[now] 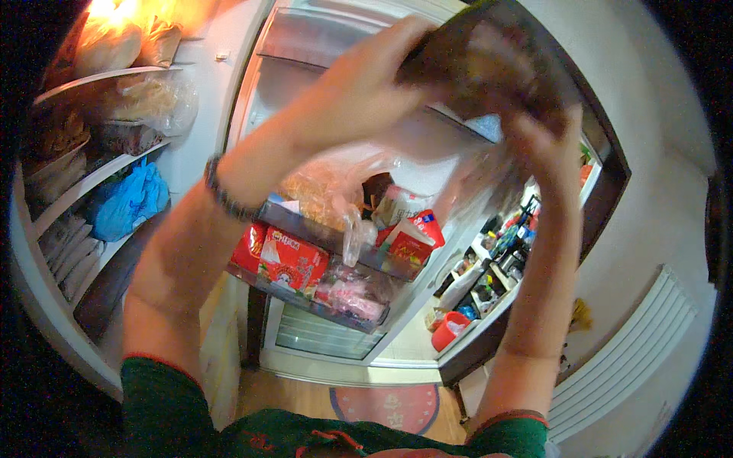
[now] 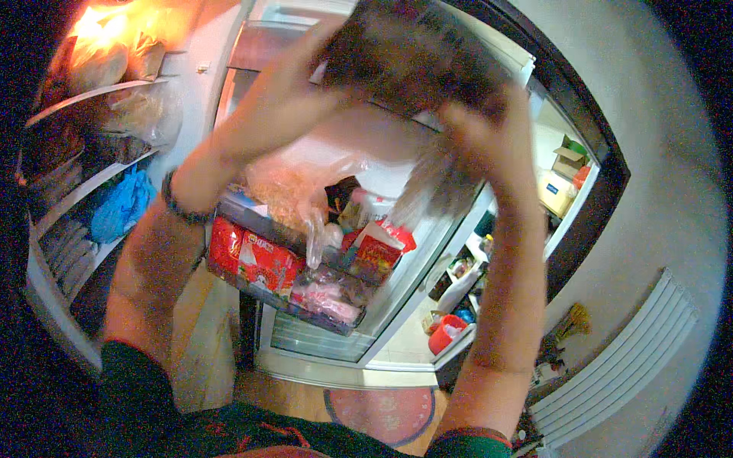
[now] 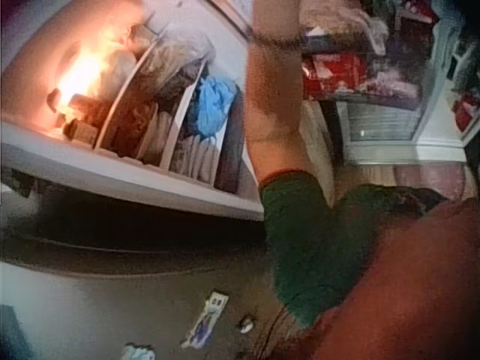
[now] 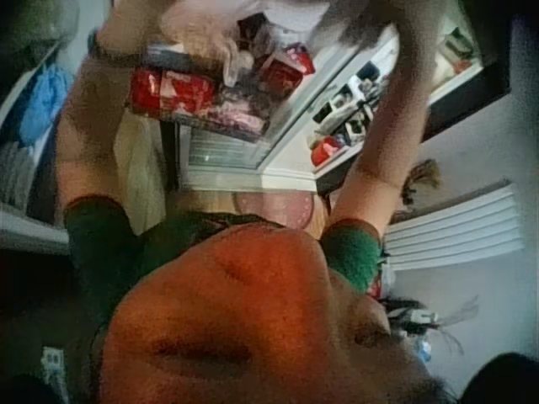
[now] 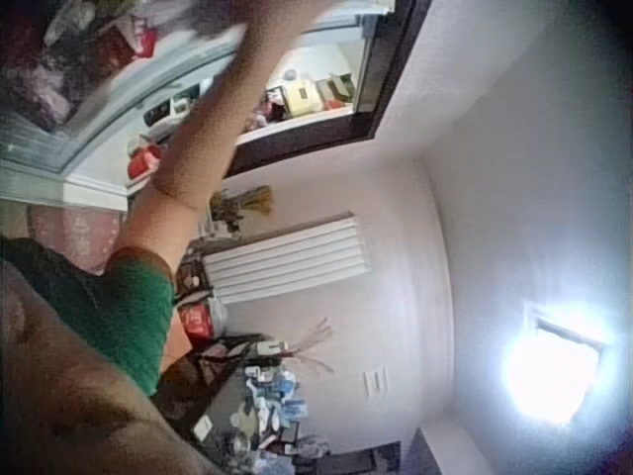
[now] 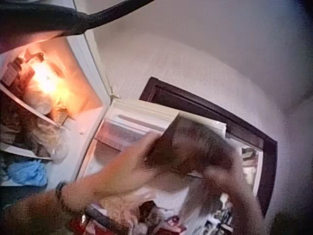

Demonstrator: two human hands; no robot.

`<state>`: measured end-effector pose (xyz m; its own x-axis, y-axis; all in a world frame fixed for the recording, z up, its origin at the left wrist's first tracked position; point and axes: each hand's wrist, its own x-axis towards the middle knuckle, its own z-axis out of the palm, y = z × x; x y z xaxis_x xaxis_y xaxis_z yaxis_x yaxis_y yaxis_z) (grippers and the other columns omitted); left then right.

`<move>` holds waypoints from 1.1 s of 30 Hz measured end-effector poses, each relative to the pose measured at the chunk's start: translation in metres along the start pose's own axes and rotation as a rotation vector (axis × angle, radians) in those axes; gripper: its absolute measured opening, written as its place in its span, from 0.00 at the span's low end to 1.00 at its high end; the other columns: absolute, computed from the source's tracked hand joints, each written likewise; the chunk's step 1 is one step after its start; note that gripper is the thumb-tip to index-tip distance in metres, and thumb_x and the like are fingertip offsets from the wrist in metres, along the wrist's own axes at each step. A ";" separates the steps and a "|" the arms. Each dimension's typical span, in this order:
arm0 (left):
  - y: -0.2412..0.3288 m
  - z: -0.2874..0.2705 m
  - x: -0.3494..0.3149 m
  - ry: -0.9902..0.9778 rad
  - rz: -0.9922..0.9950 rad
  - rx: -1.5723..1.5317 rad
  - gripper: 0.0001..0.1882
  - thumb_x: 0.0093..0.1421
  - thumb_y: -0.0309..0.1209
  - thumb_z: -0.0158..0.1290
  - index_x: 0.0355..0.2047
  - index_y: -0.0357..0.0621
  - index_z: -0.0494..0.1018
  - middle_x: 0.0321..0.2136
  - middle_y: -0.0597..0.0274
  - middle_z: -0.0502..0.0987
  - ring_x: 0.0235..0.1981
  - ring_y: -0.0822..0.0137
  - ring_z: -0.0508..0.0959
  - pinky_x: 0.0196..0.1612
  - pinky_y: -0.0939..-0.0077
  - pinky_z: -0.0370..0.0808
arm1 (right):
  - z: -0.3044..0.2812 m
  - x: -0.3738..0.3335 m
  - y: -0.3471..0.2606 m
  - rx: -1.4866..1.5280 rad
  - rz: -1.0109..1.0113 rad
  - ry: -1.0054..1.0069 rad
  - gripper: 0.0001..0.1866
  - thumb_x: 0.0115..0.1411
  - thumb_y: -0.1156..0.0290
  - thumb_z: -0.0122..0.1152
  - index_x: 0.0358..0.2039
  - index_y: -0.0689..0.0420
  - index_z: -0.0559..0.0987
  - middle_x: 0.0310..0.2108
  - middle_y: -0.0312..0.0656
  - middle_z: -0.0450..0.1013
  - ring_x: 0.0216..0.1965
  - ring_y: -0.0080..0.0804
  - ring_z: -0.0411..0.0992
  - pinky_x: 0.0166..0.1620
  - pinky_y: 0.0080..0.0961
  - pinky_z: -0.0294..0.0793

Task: The person organizes the contents of a refrigerator by hand. They move various packaged food items, including frozen goods and vegetables, between the door shelves and the main interior shelves. The person also handles a blue plastic bag and a clear bag of noodles, rearranging them to fit better within the available space.

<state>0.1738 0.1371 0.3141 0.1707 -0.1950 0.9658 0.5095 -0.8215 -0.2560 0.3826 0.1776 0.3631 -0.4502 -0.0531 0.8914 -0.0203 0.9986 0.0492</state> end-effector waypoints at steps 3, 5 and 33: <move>-0.027 -0.010 0.081 -0.124 -0.049 -0.076 0.19 0.51 0.23 0.54 0.45 0.33 0.70 0.40 0.45 0.75 0.41 0.54 0.76 0.45 0.64 0.71 | -0.046 0.077 0.024 -0.157 -0.004 0.018 0.25 0.48 0.66 0.69 0.46 0.61 0.75 0.38 0.38 0.76 0.36 0.28 0.74 0.42 0.28 0.75; -0.059 0.003 0.111 -0.137 -0.126 0.085 0.18 0.48 0.22 0.54 0.42 0.32 0.71 0.38 0.45 0.76 0.40 0.53 0.76 0.44 0.64 0.72 | -0.046 0.111 0.028 -0.139 0.156 0.029 0.16 0.55 0.62 0.62 0.40 0.59 0.79 0.27 0.39 0.75 0.27 0.25 0.72 0.35 0.25 0.72; -0.146 0.019 0.112 -0.721 -0.908 0.107 0.12 0.50 0.39 0.52 0.15 0.50 0.68 0.12 0.67 0.65 0.12 0.70 0.61 0.19 0.73 0.58 | -0.010 0.163 0.092 -1.055 0.388 -0.790 0.15 0.44 0.72 0.64 0.35 0.56 0.81 0.29 0.40 0.78 0.30 0.30 0.74 0.37 0.31 0.74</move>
<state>0.1352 0.2453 0.4590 0.1287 0.8202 0.5575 0.7533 -0.4465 0.4829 0.3164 0.2605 0.5170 -0.6619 0.5974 0.4527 0.7443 0.4528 0.4908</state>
